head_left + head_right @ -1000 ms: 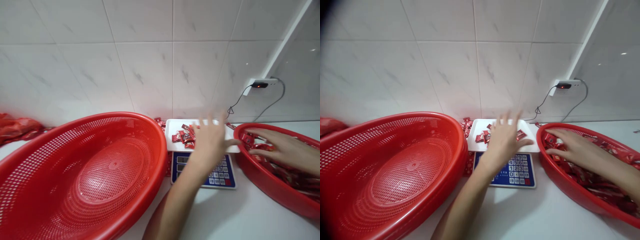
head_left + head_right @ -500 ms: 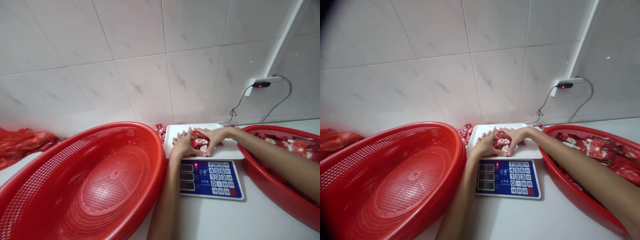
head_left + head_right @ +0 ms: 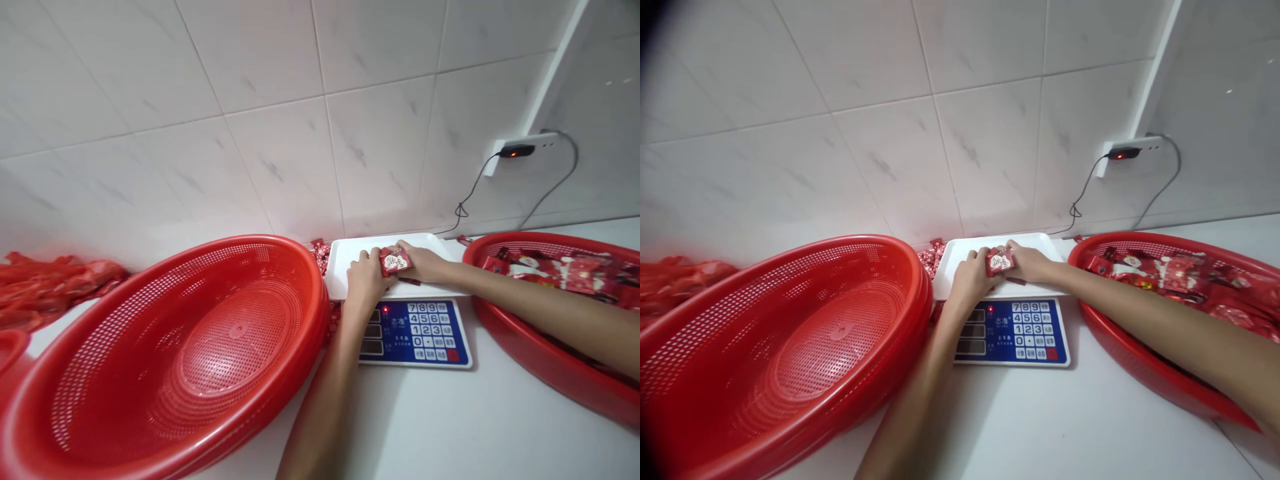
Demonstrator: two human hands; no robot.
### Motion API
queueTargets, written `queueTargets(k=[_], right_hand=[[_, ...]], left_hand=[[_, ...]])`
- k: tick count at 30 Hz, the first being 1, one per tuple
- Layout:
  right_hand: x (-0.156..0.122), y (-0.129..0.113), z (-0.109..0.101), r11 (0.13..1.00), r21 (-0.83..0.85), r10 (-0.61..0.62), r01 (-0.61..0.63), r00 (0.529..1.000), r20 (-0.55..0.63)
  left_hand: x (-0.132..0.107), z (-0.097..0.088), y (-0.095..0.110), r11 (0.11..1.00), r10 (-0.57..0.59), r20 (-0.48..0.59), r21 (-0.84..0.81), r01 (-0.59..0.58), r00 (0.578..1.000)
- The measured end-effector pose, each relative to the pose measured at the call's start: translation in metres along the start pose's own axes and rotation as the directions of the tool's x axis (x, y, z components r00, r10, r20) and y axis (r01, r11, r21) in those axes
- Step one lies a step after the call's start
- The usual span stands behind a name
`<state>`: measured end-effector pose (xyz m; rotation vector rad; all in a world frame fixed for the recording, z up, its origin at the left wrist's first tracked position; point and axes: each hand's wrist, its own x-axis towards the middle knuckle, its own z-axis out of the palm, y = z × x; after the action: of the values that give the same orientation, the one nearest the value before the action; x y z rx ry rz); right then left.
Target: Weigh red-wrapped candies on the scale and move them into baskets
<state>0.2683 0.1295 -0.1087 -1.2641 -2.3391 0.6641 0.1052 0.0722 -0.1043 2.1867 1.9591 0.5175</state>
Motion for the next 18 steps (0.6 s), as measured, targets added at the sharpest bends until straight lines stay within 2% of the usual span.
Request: queueTargets(k=[4,6,8,10,12,14,16,18], right_hand=[[0.005,-0.013,0.002,0.998,0.050,0.025,-0.025,1.000,0.001],[0.009,-0.022,0.000,0.996,0.084,0.035,-0.034,0.999,-0.010],[0.010,-0.037,-0.010,0.992,0.115,0.044,-0.041,0.999,-0.023],[0.007,-0.058,-0.025,0.988,0.148,0.037,-0.033,0.999,-0.025],[0.001,-0.087,-0.041,0.983,0.183,-0.015,0.017,1.000,-0.010],[-0.002,-0.123,-0.047,0.972,0.216,-0.105,0.097,0.994,0.026],[0.000,-0.160,-0.039,0.955,0.237,-0.209,0.178,0.972,0.112],[0.009,-0.195,-0.015,0.940,0.216,-0.308,0.265,0.931,0.196]], left_hand=[[0.004,-0.002,0.005,1.000,-0.013,-0.025,-0.015,0.013,1.000],[0.007,-0.010,0.009,0.999,-0.014,-0.056,-0.033,0.012,0.998],[0.006,-0.024,0.015,0.999,-0.004,-0.106,-0.052,-0.001,0.994],[-0.002,-0.046,0.023,0.998,0.004,-0.174,-0.061,-0.015,0.985],[-0.020,-0.075,0.027,0.998,-0.001,-0.246,-0.055,-0.013,0.969],[-0.046,-0.103,0.022,1.000,-0.028,-0.308,-0.018,0.023,0.951],[-0.076,-0.127,0.007,0.989,-0.107,-0.337,0.064,0.136,0.935],[-0.106,-0.142,-0.018,0.937,-0.221,-0.325,0.192,0.293,0.920]])
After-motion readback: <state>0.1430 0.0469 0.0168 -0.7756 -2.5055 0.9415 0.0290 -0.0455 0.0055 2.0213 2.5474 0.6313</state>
